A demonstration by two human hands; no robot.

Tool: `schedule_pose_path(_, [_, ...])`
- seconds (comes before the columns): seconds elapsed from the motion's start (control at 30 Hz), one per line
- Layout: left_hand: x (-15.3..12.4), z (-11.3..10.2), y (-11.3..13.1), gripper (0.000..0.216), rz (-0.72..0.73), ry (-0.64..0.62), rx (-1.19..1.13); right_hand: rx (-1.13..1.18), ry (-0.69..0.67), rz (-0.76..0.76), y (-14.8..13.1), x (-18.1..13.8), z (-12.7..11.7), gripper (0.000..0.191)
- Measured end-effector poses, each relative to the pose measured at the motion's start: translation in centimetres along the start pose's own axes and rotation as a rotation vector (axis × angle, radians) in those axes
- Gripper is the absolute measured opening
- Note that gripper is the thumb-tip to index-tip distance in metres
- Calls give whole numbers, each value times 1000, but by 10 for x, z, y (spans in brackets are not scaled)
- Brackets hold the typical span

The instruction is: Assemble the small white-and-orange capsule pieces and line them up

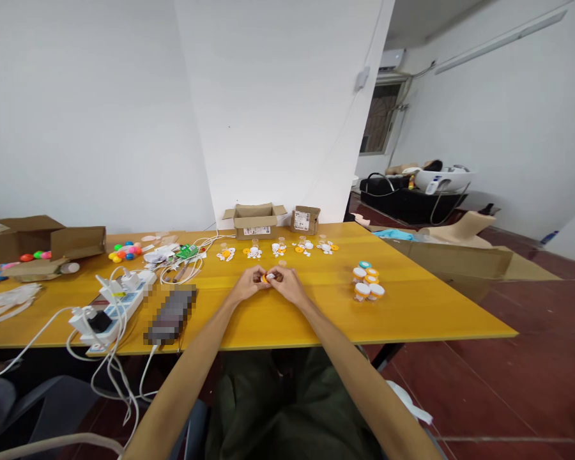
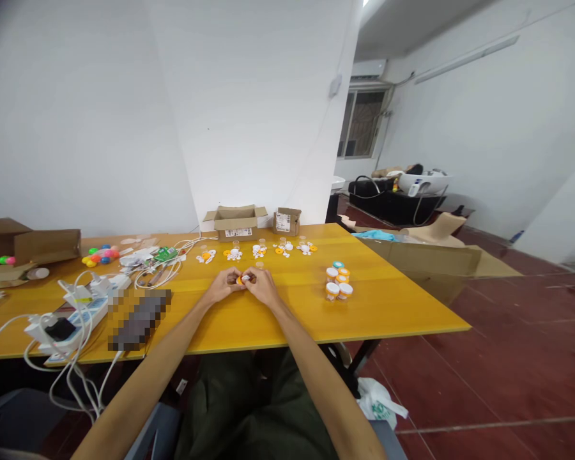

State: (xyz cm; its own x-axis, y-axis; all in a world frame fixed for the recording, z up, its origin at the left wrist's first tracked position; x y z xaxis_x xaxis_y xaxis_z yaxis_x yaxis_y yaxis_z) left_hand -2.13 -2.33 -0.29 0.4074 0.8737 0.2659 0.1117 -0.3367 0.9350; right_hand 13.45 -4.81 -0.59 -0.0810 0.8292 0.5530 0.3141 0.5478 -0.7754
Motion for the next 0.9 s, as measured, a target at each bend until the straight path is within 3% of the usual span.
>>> schedule_pose_path(0.9, [-3,0,8,36,21,-26,22,122,24,62,7,1,0,9])
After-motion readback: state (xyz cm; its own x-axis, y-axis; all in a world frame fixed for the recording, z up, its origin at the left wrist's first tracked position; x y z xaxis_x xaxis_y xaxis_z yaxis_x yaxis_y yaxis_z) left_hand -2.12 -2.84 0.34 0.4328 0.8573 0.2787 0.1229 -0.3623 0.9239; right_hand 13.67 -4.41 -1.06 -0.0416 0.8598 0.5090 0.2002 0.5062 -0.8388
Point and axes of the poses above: each hand's wrist, its own x-axis towards the middle knuckle, its own z-axis out of the palm, y = z × x, the point moved 2 cm from there along x, towards the middle knuckle, and after that the axes turned 4 degrees about y, right-handed, at the moved point
